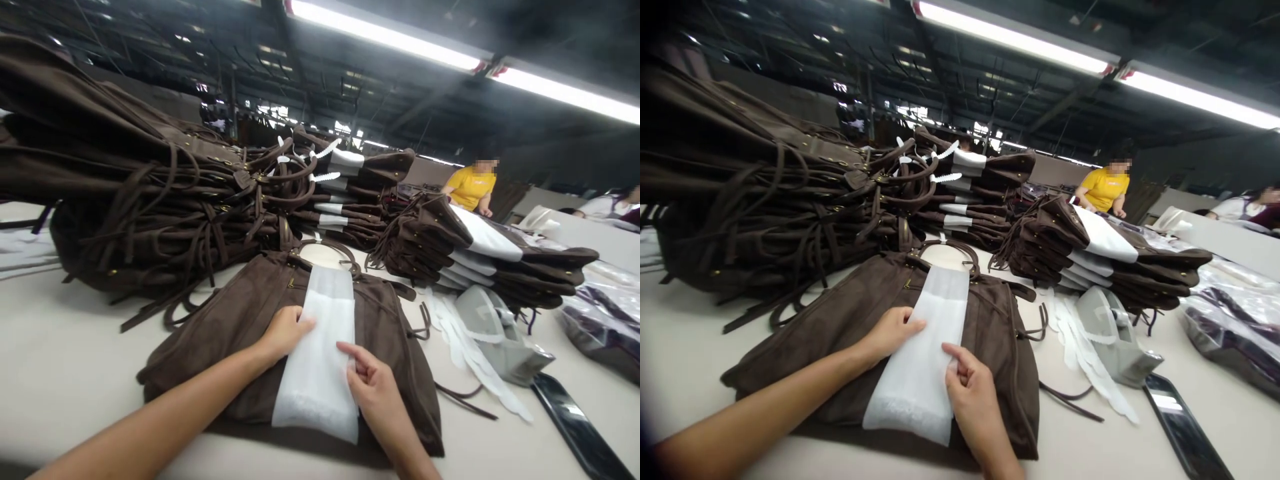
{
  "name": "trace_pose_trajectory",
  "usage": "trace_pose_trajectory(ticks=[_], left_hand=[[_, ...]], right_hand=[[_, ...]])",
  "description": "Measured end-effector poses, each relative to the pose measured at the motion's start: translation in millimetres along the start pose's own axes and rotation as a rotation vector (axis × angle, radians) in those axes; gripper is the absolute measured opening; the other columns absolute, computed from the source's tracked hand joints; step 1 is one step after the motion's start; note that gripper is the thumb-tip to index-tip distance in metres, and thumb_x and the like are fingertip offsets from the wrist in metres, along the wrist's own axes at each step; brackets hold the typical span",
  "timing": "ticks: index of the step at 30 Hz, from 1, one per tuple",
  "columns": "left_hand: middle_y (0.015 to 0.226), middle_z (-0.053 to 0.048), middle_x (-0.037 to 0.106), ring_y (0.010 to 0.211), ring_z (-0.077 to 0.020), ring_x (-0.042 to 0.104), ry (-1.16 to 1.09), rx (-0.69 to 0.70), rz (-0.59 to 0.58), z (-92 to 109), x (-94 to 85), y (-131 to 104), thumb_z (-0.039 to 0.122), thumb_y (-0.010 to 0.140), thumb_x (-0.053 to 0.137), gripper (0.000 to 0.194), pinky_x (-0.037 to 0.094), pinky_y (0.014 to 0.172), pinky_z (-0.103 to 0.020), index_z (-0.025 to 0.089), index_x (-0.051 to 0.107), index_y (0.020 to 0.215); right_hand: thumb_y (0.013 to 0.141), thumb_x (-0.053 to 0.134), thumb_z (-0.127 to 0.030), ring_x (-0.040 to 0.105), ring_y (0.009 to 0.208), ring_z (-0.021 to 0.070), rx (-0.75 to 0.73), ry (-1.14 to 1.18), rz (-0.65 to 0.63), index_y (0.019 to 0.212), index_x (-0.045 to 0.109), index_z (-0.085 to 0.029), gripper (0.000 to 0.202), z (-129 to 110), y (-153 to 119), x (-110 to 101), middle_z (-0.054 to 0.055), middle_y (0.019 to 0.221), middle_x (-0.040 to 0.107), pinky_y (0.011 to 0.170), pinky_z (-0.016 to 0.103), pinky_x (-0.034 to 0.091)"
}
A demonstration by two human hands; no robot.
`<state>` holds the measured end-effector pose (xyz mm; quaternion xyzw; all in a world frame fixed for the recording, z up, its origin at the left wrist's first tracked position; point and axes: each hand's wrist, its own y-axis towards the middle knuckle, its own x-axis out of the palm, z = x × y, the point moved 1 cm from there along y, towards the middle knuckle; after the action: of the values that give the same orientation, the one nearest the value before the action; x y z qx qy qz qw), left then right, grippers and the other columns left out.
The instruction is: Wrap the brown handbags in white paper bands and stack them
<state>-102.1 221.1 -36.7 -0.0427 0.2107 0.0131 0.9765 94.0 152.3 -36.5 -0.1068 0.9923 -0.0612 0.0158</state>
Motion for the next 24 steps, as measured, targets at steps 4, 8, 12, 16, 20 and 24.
trace_pose_trajectory(ticks=[4, 8, 12, 16, 20, 24], left_hand=[[0.070, -0.004, 0.062, 0.061, -0.0156, 0.052, -0.033, -0.014, 0.026, 0, 0.1, -2, 0.043, 0.068, 0.056, 0.030, 0.033, 0.051, -0.023, 0.013, 0.059, 0.071], [0.065, -0.002, 0.058, 0.060, -0.0135, 0.049, 0.006, 0.018, 0.078, 3, -0.9, -4, 0.035, 0.068, 0.061, 0.022, 0.030, 0.052, -0.023, 0.015, 0.055, 0.063], [0.065, -0.002, 0.059, 0.062, -0.0146, 0.052, 0.077, 0.038, 0.081, 7, 0.1, -1, 0.027, 0.070, 0.064, 0.018, 0.032, 0.054, -0.024, 0.014, 0.056, 0.061], [0.076, -0.006, 0.064, 0.070, -0.0175, 0.058, 0.126, 0.060, 0.030, 14, -8.6, -5, 0.024, 0.075, 0.063, 0.013, 0.040, 0.061, -0.026, 0.012, 0.064, 0.074], [0.110, -0.009, 0.063, 0.089, -0.0196, 0.062, 0.174, 0.159, -0.031, 22, -39.0, -55, 0.030, 0.082, 0.062, 0.038, 0.049, 0.079, -0.030, 0.015, 0.058, 0.117], [0.138, -0.007, 0.050, 0.128, -0.0234, 0.047, 0.614, 0.543, -0.219, 5, -69.9, -121, 0.029, 0.083, 0.066, 0.052, 0.040, 0.106, -0.036, 0.028, 0.050, 0.132]], right_hand=[[0.081, 0.060, -0.040, 0.046, 0.057, 0.0122, -0.029, -0.087, 0.010, 0.136, 0.051, -0.018, 0.061, -13, -7, -3, 0.000, 0.070, 0.059, 0.056, 0.022, 0.039], [0.088, 0.052, -0.049, 0.044, 0.056, 0.0141, -0.008, -0.192, 0.041, 0.134, 0.056, -0.015, 0.058, -20, -13, -7, -0.002, 0.059, 0.050, 0.055, 0.025, 0.038], [0.081, 0.062, -0.054, 0.052, 0.063, 0.0170, -0.025, -0.223, 0.074, 0.133, 0.056, -0.012, 0.068, -20, -14, 0, 0.001, 0.065, 0.058, 0.062, 0.028, 0.044], [0.071, 0.074, -0.049, 0.057, 0.069, 0.0187, 0.007, -0.163, 0.035, 0.136, 0.052, -0.013, 0.078, -15, -10, 7, 0.004, 0.078, 0.067, 0.062, 0.028, 0.047], [0.066, 0.079, -0.048, 0.062, 0.071, 0.0188, 0.095, 0.019, -0.003, 0.137, 0.049, -0.011, 0.086, -15, -7, 5, 0.007, 0.084, 0.070, 0.064, 0.028, 0.049], [0.057, 0.085, -0.045, 0.065, 0.073, 0.0207, 0.145, 0.114, 0.028, 0.134, 0.053, -0.010, 0.090, -21, -6, 4, 0.008, 0.083, 0.072, 0.066, 0.030, 0.051]])
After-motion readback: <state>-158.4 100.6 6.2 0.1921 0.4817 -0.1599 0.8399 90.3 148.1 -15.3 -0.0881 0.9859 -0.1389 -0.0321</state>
